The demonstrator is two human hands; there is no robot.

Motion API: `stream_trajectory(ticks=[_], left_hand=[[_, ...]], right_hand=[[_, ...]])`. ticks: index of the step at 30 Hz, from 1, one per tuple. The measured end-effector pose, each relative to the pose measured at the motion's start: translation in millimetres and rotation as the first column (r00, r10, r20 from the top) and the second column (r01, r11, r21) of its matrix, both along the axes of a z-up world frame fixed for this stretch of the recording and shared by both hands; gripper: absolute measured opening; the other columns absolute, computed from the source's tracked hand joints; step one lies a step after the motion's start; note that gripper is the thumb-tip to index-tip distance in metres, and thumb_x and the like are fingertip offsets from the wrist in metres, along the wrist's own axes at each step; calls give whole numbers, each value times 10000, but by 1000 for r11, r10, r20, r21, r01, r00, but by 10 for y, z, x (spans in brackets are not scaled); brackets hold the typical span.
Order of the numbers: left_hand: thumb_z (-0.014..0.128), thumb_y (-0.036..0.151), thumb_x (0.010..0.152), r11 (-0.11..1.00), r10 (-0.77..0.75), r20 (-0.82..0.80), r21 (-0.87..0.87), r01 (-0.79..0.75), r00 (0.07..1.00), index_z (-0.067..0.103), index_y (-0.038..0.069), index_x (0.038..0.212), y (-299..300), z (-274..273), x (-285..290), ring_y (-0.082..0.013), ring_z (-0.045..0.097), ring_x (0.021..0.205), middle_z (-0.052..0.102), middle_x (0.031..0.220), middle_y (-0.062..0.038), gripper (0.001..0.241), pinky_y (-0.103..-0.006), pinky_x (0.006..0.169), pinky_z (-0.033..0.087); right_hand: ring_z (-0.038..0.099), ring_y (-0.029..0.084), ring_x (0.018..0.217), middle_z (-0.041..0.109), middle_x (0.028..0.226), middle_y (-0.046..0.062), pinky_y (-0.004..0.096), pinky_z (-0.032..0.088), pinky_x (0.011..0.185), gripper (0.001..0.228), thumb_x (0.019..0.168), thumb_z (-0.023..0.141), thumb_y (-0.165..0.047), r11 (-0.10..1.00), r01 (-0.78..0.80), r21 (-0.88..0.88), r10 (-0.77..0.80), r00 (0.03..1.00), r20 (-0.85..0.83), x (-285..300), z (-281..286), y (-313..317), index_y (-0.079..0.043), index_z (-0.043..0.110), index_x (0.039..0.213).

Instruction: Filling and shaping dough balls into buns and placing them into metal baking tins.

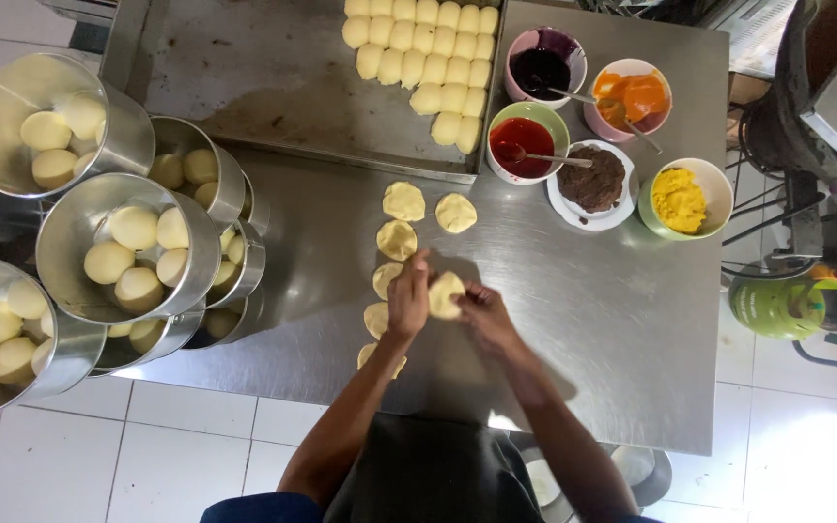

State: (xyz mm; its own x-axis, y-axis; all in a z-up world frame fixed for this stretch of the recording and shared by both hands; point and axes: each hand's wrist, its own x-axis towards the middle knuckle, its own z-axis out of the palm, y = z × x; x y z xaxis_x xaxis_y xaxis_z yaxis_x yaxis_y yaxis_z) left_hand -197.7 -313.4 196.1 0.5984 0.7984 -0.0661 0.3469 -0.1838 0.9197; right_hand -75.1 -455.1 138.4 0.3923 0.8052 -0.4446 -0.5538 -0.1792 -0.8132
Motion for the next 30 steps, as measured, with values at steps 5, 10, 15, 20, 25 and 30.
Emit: stream_trajectory(ticks=[5, 10, 15, 20, 25, 30], left_hand=[[273, 340, 1145, 962, -103, 91, 262, 76, 991, 454, -40, 1494, 95, -58, 53, -403, 575, 1330, 591, 1421, -272, 547, -456, 1124, 452], [301, 448, 1098, 847, -402, -126, 326, 421, 907, 257, -133, 1568, 69, -199, 214, -435, 349, 1494, 344, 1593, -351, 749, -464, 1239, 309], [399, 543, 1063, 730, -432, -332, 417, 542, 838, 148, -104, 1591, 19, -370, 220, -421, 163, 1581, 185, 1670, -324, 872, -482, 1297, 145], [372, 522, 1081, 791, -410, -269, 370, 486, 872, 184, -123, 1589, 71, -342, 218, -443, 196, 1567, 209, 1661, -340, 842, -489, 1282, 168], [423, 460, 1084, 819, -316, -210, 432, 378, 925, 335, -82, 1549, 260, 30, 373, -419, 391, 1467, 397, 1571, -291, 719, -498, 1226, 302], [632, 171, 1013, 802, -87, 15, 595, 61, 996, 564, 7, 1378, 976, 186, 1016, -351, 680, 1054, 657, 1229, -188, 406, -485, 934, 525]], right_hand=[[655, 214, 1077, 696, 1185, 115, 446, 526, 976, 426, 941, 655, -130, 954, -219, -205, 296, 579, 759, 368, 216, 226, -66, 621, 1361], [374, 254, 1491, 498, 1549, 130, 582, 193, 1250, 669, 855, 701, -428, 826, -354, -438, 280, -417, 865, 464, 510, 361, -93, 590, 1423], [127, 296, 1564, 288, 1634, 104, 704, 7, 1212, 848, 861, 610, -672, 638, -298, -710, 568, -441, 695, 410, 523, 317, -130, 479, 1501], [92, 342, 1565, 251, 1674, 146, 709, 32, 1207, 847, 891, 551, -733, 654, -306, -691, 559, -420, 715, 426, 537, 214, -152, 425, 1494], [149, 399, 1537, 259, 1636, 231, 705, 88, 1189, 846, 891, 574, -641, 838, -304, -454, 371, -294, 881, 430, 540, -39, -134, 392, 1543], [214, 430, 1555, 227, 1681, 229, 683, 160, 1206, 766, 974, 570, -477, 914, -103, -393, 387, -75, 919, 349, 448, -235, -75, 338, 1584]])
